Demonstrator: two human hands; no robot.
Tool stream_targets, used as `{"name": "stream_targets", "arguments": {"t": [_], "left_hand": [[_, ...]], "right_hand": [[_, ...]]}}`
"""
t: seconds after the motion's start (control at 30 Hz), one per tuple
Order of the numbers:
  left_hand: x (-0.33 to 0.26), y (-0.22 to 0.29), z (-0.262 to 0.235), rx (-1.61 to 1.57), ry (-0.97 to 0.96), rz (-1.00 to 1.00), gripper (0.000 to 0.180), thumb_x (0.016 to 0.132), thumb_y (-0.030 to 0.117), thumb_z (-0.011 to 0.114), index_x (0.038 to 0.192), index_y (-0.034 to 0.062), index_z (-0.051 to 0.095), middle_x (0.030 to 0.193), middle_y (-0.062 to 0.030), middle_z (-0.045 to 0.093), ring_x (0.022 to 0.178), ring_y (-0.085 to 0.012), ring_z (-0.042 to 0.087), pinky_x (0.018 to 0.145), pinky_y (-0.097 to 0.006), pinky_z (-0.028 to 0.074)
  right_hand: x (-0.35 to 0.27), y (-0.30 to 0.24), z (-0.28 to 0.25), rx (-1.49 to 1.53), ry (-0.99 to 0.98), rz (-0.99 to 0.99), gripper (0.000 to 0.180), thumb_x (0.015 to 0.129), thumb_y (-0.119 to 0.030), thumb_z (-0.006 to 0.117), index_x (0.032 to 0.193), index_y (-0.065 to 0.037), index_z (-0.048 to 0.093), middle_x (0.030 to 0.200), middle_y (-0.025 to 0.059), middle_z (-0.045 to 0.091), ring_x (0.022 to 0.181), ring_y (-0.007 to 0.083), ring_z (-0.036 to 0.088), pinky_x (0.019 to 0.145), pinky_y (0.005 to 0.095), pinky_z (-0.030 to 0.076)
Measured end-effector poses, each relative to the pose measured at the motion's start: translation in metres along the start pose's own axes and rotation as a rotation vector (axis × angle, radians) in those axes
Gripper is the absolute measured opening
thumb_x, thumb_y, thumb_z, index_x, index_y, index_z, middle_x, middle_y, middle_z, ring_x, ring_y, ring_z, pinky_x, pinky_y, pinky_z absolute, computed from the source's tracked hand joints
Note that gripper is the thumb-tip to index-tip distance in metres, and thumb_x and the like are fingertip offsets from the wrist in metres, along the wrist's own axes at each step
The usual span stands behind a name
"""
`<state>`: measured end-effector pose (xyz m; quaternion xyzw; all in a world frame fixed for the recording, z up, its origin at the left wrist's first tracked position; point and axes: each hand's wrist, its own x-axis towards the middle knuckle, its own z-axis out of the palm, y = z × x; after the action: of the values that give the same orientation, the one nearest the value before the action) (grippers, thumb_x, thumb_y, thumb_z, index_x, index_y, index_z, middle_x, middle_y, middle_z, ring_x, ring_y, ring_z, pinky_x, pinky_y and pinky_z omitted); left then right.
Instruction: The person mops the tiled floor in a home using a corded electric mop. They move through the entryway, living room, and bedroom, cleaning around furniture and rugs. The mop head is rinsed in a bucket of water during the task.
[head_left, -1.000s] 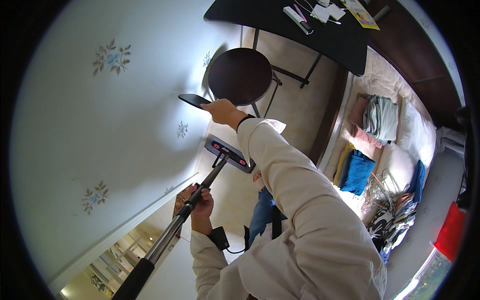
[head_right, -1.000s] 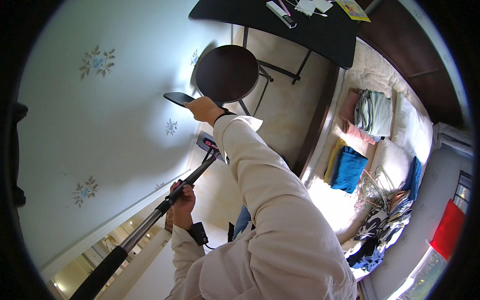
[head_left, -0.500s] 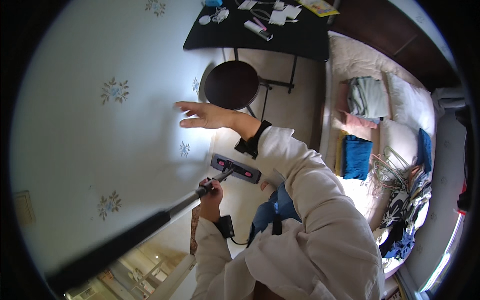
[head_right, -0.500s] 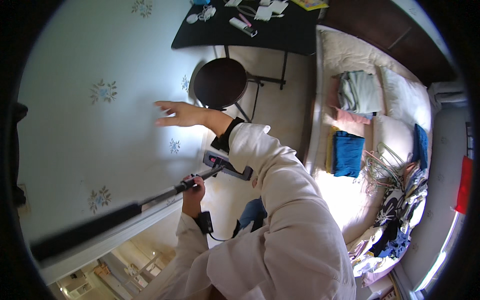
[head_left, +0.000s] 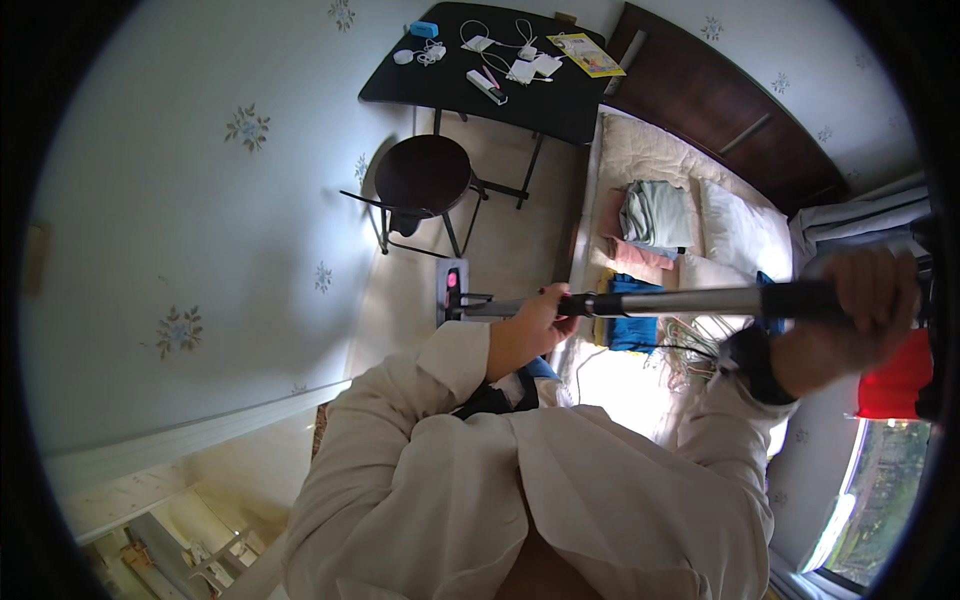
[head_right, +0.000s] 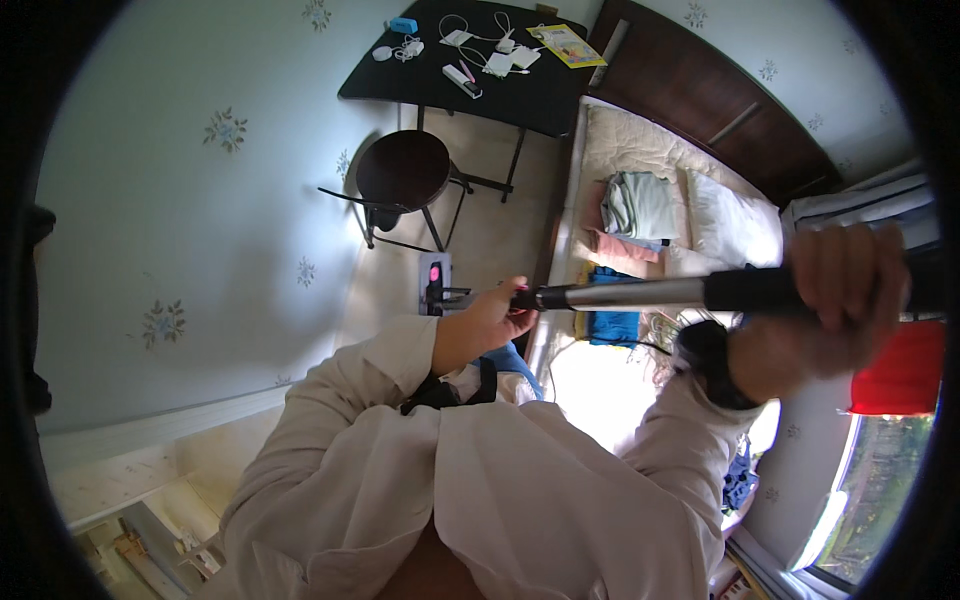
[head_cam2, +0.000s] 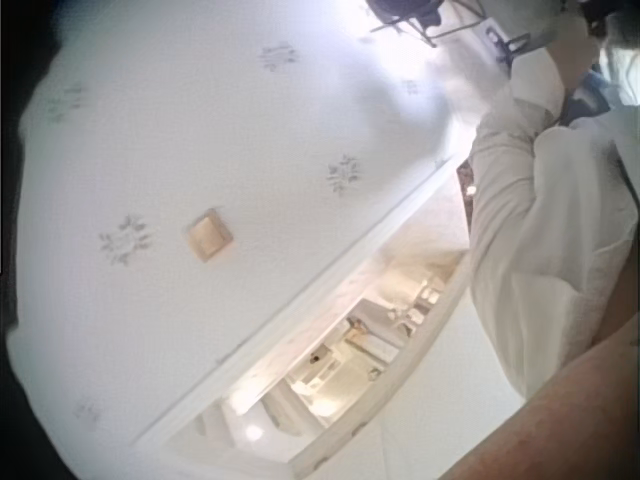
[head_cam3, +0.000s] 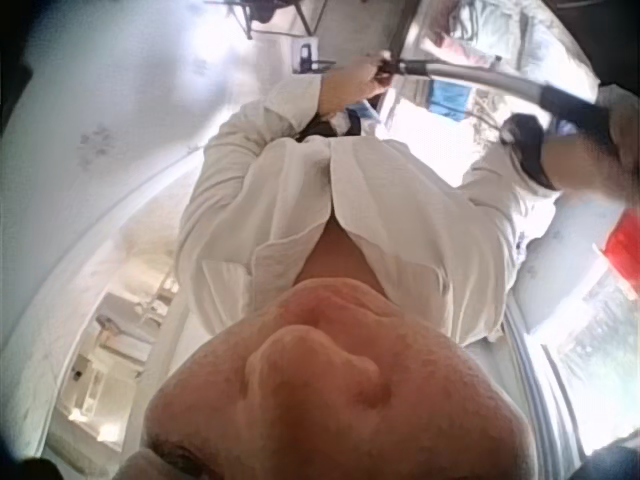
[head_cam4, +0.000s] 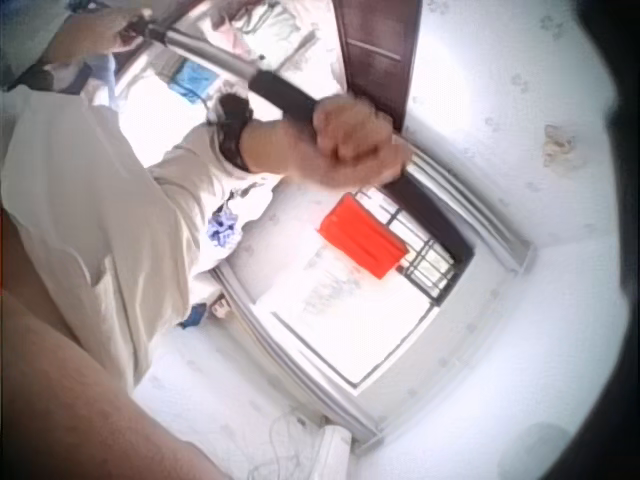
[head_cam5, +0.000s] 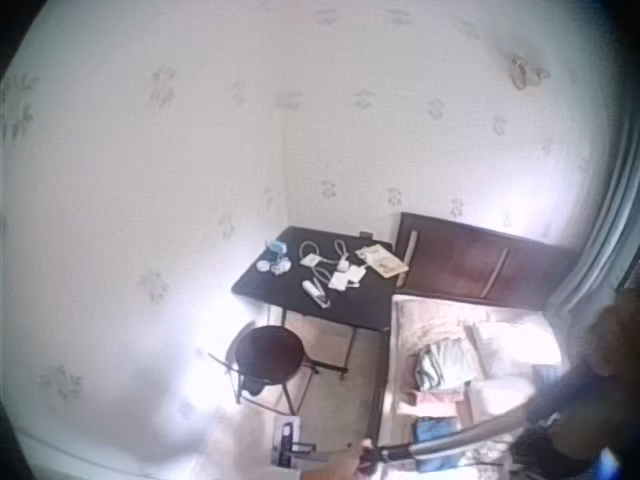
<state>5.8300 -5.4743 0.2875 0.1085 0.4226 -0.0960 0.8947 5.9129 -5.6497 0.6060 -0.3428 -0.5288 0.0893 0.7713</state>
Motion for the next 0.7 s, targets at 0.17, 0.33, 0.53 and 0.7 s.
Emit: {"name": "stream_targets", "arguments": {"t": [0.17,0.33,0.53,0.7], "left_hand": [[0.006,-0.024,0.037,0.138,-0.078,-0.108,0.020,0.073,0.014,0.065,0.081,0.0070,0.048,0.073,-0.0062,0.051,0.063,-0.0161,0.053,0.052,-0.029,0.048],[0.042,-0.023,0.087,0.138,-0.063,-0.127,0.019,0.071,0.013,0.066,0.078,0.0071,0.049,0.070,-0.0055,0.052,0.057,-0.0149,0.052,0.045,-0.026,0.046],[0.074,0.012,0.141,0.138,-0.180,0.061,0.016,0.073,0.016,0.065,0.071,0.0085,0.051,0.062,-0.0025,0.051,0.050,-0.0120,0.049,0.045,-0.023,0.044],[0.113,0.061,0.177,0.025,-0.155,0.235,0.012,0.075,0.013,0.064,0.074,0.0062,0.054,0.063,-0.0015,0.050,0.053,-0.0121,0.049,0.047,-0.024,0.044]], "right_hand": [[-0.011,-0.041,0.009,0.028,0.109,0.020,0.017,0.081,-0.011,0.052,0.070,-0.012,0.040,0.054,-0.0032,0.038,0.044,0.0056,0.037,0.049,0.0204,0.034],[0.000,-0.043,-0.010,-0.167,0.232,-0.011,0.023,0.080,-0.011,0.052,0.064,-0.015,0.035,0.051,-0.0033,0.037,0.041,0.0059,0.037,0.049,0.0198,0.033],[0.027,-0.018,-0.058,-0.188,0.082,-0.176,0.020,0.074,-0.012,0.059,0.063,-0.014,0.042,0.047,-0.0057,0.045,0.038,0.0037,0.045,0.044,0.0167,0.038],[0.056,0.015,-0.097,-0.152,-0.129,-0.216,0.018,0.068,-0.015,0.066,0.066,-0.014,0.048,0.050,-0.0063,0.055,0.042,0.0032,0.054,0.048,0.0148,0.046]]}}
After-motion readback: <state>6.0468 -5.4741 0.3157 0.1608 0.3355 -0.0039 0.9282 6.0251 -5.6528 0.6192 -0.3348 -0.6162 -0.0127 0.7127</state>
